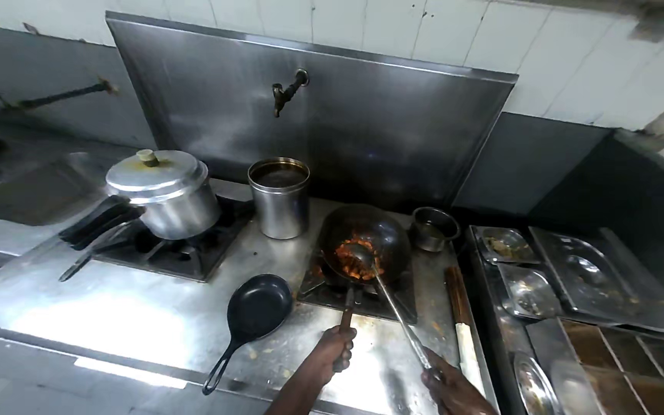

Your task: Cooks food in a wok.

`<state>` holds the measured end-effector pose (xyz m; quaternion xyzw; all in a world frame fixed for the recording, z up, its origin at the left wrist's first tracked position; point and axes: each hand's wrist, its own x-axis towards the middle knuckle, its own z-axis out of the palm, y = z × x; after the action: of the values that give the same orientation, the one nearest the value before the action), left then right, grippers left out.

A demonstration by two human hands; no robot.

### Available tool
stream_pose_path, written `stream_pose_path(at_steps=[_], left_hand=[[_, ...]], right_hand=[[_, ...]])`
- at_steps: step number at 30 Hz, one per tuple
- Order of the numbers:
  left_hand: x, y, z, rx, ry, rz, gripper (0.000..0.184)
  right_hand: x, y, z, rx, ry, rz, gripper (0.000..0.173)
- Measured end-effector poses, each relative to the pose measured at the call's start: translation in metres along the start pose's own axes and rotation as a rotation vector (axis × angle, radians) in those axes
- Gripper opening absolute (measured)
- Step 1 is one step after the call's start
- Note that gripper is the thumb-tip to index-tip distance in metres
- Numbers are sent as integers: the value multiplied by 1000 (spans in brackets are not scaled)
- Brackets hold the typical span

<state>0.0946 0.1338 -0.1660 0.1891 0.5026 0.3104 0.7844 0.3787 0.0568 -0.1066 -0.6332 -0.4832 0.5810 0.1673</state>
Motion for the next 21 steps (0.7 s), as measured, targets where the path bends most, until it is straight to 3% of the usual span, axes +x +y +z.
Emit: stream_pose_path(at_steps=[4, 7, 9, 11, 14, 16, 21], left_hand=[[1, 0, -1, -5, -10, -1, 18], [0, 1, -1, -9, -11, -4, 18], [-1, 1, -1, -17, -10, -4, 18], [-1, 1, -2, -11, -12, -2, 18], [-1, 1, -1, -6, -5, 2, 17], [-1, 1, 0, -11, 8, 4, 16], [-2, 4, -4, -19, 9, 5, 17]], right_hand=[[-18, -23, -43, -43, -196, 62, 68], [-6, -42, -50, -436, -77, 102, 69], [12, -70, -35, -779, 50, 146, 67], [41, -88, -14, -926, 164, 175, 66], [92, -94, 13, -869, 269, 136, 65], [107, -94, 23, -712, 247, 87, 64], [75, -61, 4, -346, 83, 49, 64]])
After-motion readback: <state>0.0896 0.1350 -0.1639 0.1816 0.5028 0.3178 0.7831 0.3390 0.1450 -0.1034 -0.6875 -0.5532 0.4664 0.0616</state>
